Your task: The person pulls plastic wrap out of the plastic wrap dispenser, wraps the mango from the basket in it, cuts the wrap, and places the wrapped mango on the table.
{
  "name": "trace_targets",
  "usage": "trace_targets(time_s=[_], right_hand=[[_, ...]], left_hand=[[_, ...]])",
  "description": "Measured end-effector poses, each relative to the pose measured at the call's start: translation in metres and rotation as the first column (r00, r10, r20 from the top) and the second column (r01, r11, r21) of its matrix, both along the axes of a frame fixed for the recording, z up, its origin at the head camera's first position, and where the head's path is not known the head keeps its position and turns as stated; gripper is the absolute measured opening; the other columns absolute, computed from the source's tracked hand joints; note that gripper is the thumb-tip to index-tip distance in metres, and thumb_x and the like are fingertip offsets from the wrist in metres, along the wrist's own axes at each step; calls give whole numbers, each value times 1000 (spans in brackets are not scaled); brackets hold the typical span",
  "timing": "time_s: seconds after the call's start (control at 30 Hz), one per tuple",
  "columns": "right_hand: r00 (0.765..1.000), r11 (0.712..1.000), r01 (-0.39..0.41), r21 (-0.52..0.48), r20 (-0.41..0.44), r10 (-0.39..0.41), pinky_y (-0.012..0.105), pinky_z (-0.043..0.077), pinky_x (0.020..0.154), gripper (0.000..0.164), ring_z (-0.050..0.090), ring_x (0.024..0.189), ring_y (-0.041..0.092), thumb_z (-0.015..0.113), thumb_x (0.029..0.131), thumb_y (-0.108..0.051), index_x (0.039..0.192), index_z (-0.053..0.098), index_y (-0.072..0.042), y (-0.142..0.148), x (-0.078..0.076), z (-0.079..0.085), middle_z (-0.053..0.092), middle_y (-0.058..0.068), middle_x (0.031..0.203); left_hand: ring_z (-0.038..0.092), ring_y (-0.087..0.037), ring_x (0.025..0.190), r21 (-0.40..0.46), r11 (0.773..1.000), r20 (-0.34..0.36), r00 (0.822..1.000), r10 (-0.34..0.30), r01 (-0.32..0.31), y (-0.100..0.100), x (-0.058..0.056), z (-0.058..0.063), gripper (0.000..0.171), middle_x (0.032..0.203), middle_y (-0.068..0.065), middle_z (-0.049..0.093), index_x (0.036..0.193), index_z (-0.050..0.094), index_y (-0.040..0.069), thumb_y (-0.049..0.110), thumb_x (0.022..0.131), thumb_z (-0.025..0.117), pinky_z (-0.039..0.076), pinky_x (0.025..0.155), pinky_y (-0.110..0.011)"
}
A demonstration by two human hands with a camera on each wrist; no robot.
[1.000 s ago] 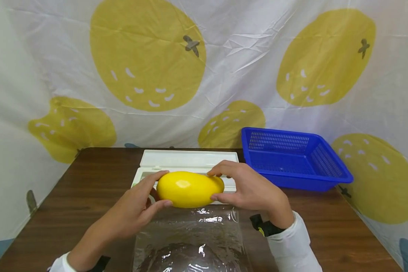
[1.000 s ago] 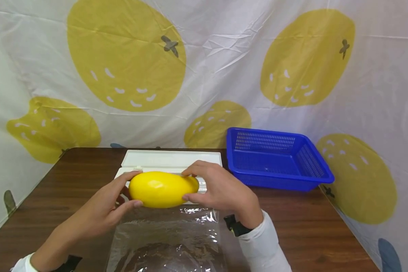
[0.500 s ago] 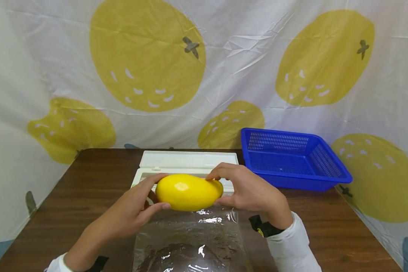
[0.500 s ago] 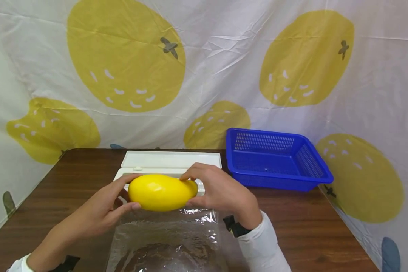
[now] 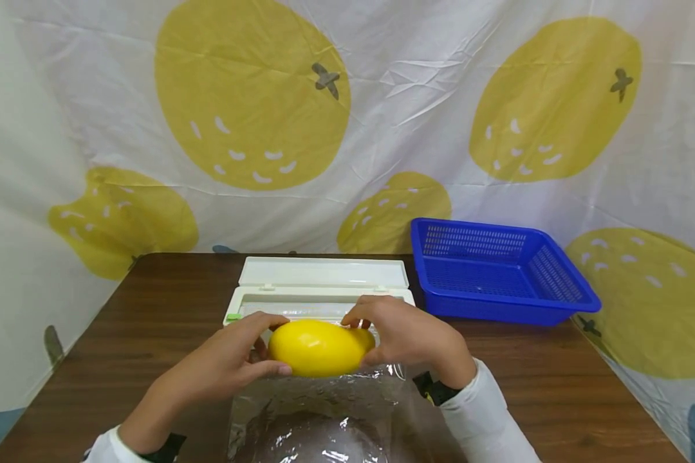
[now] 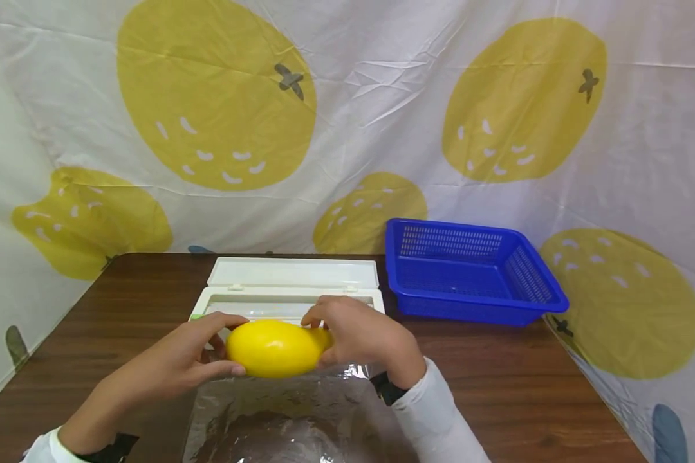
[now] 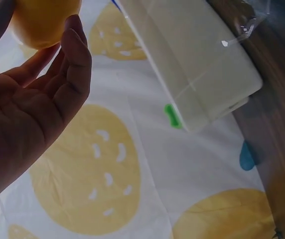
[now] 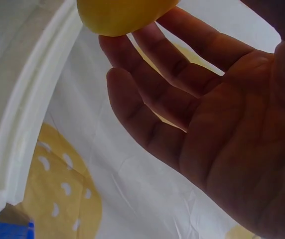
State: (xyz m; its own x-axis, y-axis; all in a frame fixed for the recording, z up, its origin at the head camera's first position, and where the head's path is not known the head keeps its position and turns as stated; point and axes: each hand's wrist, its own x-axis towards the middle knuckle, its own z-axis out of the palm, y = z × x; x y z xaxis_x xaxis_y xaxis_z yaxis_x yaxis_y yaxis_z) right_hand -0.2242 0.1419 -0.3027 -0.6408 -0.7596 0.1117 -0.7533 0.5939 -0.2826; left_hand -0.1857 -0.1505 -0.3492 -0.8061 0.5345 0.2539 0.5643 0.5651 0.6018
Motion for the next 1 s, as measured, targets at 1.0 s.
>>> trace_targets(time_s=[1.0], right_hand=[[988,960,17,279,143,-59,27,54,78,61,58,80,7,94,49,-12,104,68,-14,-26,-10,-41,69,-5,91]], left_hand=[[59,-6,65,-173,981,109,992,-71,89,12,-17,-34,61,100,-7,72,111,64,7,48,69,84,54,62,-31]])
